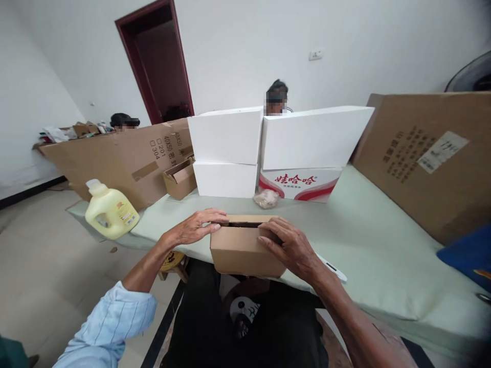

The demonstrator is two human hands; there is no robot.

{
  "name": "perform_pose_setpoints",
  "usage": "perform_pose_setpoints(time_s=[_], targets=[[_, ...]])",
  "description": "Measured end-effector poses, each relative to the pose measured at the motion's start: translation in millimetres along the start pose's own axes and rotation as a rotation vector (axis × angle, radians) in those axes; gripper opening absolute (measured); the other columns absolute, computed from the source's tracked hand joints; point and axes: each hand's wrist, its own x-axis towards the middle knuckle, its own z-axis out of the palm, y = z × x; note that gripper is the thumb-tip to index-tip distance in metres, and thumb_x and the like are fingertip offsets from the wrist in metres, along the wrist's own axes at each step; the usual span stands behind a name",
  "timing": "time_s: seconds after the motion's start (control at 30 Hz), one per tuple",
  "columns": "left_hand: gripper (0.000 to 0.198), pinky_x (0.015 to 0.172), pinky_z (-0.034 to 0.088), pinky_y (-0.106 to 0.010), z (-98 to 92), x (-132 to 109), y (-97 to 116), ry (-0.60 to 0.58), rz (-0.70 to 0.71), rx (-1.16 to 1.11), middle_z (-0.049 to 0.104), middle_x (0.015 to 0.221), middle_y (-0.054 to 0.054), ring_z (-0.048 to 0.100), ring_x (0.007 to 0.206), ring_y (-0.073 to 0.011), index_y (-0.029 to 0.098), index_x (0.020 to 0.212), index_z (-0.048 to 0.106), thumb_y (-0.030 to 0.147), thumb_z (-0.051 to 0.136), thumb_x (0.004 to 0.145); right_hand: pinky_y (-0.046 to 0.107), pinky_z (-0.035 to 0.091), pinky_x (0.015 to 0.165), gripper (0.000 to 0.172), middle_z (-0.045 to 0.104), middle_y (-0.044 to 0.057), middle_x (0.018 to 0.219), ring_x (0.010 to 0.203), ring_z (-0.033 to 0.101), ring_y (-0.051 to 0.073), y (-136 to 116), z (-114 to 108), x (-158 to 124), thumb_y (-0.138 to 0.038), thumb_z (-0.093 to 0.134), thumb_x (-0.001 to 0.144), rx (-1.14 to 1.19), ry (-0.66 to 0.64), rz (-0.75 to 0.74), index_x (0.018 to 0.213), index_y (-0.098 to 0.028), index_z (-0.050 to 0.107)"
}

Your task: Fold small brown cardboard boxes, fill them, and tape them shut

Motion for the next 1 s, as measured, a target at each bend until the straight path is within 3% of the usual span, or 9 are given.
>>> perform_pose_setpoints(time_s=[0.2,0.33,0.47,0.57,0.67,0.83,1.0], targets=[[0.032,0.108,0.054,-0.039,0.4,-9.5,-1.9,0.036,0.035,-0.009,0.061,0.153,-0.012,0.058,0.141,-0.0267,0.024,0.131,0.073,0.029,0.054,0.106,0.037,0.053,0.085,0.016,0.07,0.008,0.105,0.1,0.064,0.025,-20.5,-12.1,-4.0,-0.026,0.067,0.098,-0.049,-0.084,-0.064,0.113,-0.023,0.065],[0.028,0.096,0.055,-0.031,4.1,-8.4,4.4,0.034,0.062,-0.005,0.073,0.13,-0.011,0.069,0.118,-0.0218,0.02,0.123,0.072,0.028,0.051,0.106,0.039,0.052,0.085,0.013,0.071,0.008,0.103,0.098,0.065,0.026,-28.2,-10.6,-13.8,-0.024,0.065,0.099,-0.107,-0.065,-0.114,0.112,-0.023,0.062],[0.029,0.09,0.056,-0.031,15.7,-9.9,-0.7,0.248,0.123,0.104,0.077,0.109,-0.008,0.071,0.098,-0.0196,0.018,0.118,0.07,0.025,0.044,0.108,0.037,0.051,0.082,0.016,0.072,0.008,0.103,0.097,0.066,0.026,-38.4,-10.2,-27.0,-0.023,0.064,0.1,-0.168,-0.077,-0.145,0.115,-0.022,0.061],[0.035,0.092,0.057,-0.032,23.6,-18.6,-5.0,0.364,0.211,0.158,0.077,0.11,-0.01,0.072,0.101,-0.0201,0.019,0.113,0.072,0.021,0.037,0.109,0.033,0.049,0.078,0.011,0.073,0.007,0.1,0.092,0.067,0.023,-49.4,-12.2,-36.0,-0.022,0.059,0.103,-0.182,-0.075,-0.178,0.114,-0.021,0.06],[0.04,0.101,0.056,-0.034,24.6,-32.5,-3.7,0.322,0.25,0.211,0.075,0.123,-0.011,0.071,0.116,-0.0211,0.02,0.11,0.075,0.02,0.036,0.109,0.03,0.045,0.072,0.01,0.07,0.004,0.088,0.081,0.065,0.019,-61.9,-9.5,-40.8,-0.024,0.053,0.107,-0.229,-0.038,-0.187,0.102,-0.022,0.061],[0.041,0.115,0.049,-0.042,15.6,-51.0,8.6,0.156,0.059,0.32,0.061,0.145,-0.014,0.059,0.136,-0.0276,0.022,0.142,0.067,0.036,0.053,0.106,0.03,0.04,0.07,0.024,0.065,0.003,0.078,0.074,0.058,0.018,-84.6,14.9,-43.6,-0.02,0.049,0.109,-0.31,0.017,-0.221,0.089,-0.021,0.062],[0.051,0.107,0.052,-0.042,8.4,-51.1,18.5,-0.01,-0.086,0.415,0.053,0.14,-0.014,0.061,0.127,-0.0314,0.023,0.138,0.069,0.048,0.069,0.094,0.029,0.044,0.071,0.022,0.07,0.005,0.088,0.078,0.058,0.018,-98.4,22.7,-38.7,-0.013,0.051,0.106,-0.259,-0.106,-0.247,0.089,-0.021,0.062]])
